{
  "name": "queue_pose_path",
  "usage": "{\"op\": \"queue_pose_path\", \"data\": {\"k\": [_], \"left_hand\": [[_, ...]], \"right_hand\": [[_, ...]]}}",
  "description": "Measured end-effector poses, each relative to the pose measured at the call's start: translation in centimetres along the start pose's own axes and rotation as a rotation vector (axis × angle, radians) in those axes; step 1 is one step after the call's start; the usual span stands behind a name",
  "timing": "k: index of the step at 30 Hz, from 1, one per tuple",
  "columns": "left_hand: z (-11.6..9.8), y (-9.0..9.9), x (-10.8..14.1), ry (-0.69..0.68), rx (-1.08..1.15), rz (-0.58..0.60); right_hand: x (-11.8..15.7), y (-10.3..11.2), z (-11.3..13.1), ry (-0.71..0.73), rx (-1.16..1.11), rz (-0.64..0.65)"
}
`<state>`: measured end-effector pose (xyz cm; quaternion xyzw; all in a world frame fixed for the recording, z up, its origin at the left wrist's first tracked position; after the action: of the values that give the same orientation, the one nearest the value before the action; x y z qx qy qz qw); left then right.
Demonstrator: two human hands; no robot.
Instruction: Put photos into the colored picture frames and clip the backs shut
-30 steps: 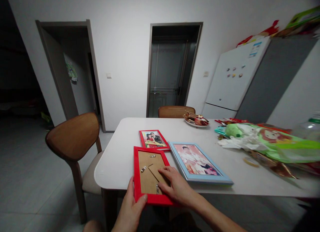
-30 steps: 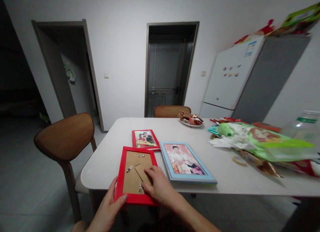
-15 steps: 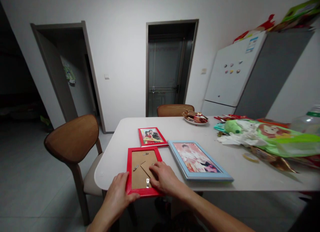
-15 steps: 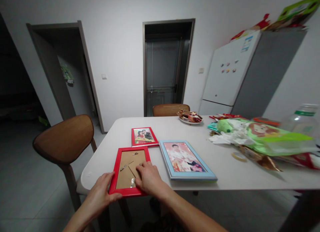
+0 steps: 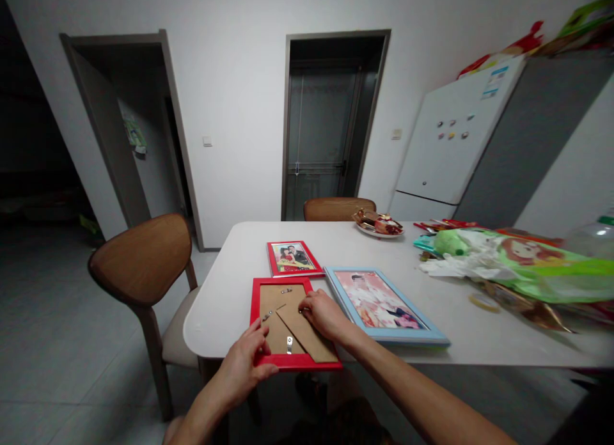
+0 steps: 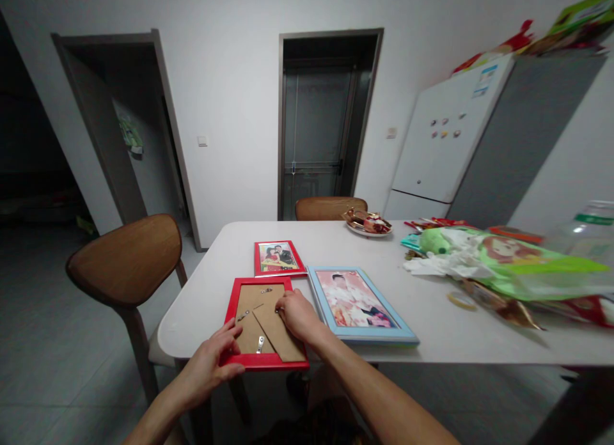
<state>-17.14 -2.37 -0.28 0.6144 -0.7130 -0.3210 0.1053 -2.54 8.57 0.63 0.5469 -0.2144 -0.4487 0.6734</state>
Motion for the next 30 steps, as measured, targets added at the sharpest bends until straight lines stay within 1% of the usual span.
{"op": "queue_pose_path", "data": {"k": [2, 4, 6, 8, 11, 15, 19, 23, 26, 28, 30], "left_hand": [[0.1, 0.0, 0.0, 0.0, 0.009, -0.014], [0.2, 0.0, 0.1, -0.011, 0.012, -0.034], [0.2, 0.1, 0.1, -0.02, 0.018, -0.045], [0.1, 0.1, 0.1, -0.02, 0.032, -0.042], [0.1, 0.0, 0.0, 0.005, 0.047, -0.014], [0.0, 0.0, -0.1, 0.008, 0.048, -0.002], [0.0, 0.0, -0.1, -0.004, 0.058, -0.024], [-0.1, 0.1, -0.1, -0.003, 0.057, -0.015], [-0.2, 0.1, -0.1, 0.0, 0.058, -0.004], [-0.2, 0.0, 0.0, 0.002, 0.057, -0.002], [-0.2, 0.0, 0.0, -0.007, 0.054, -0.009]], "right_hand": [[-0.3, 0.0, -0.3, -0.04, 0.001, -0.031], [-0.4, 0.1, -0.5, -0.047, 0.008, -0.05], [-0.3, 0.0, -0.7, -0.01, 0.006, -0.029], [-0.1, -0.1, -0.8, 0.035, -0.001, 0.021], [0.0, -0.4, -1.3, 0.009, 0.015, 0.064], [-0.3, -0.5, -1.7, -0.069, 0.037, 0.033], [-0.4, -0.8, -1.6, -0.076, 0.046, 0.003], [-0.3, -0.6, -1.7, -0.114, 0.082, -0.039], [0.0, -0.2, -0.8, -0.116, 0.1, -0.06], [0.2, 0.5, 0.7, -0.057, 0.068, -0.104], [0.4, 0.7, 2.8, 0.044, -0.001, -0.096]]}}
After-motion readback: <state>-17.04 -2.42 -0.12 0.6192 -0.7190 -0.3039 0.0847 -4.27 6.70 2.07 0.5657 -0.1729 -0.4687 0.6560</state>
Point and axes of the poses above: each hand's wrist, its own x-axis away from the middle knuckle, its own y-axis out of the back of the hand, z = x × y, the point moved 6 cm from there along -x, towards the middle knuckle, and after that the axes turned 5 degrees about -y, right-handed, at the moved point
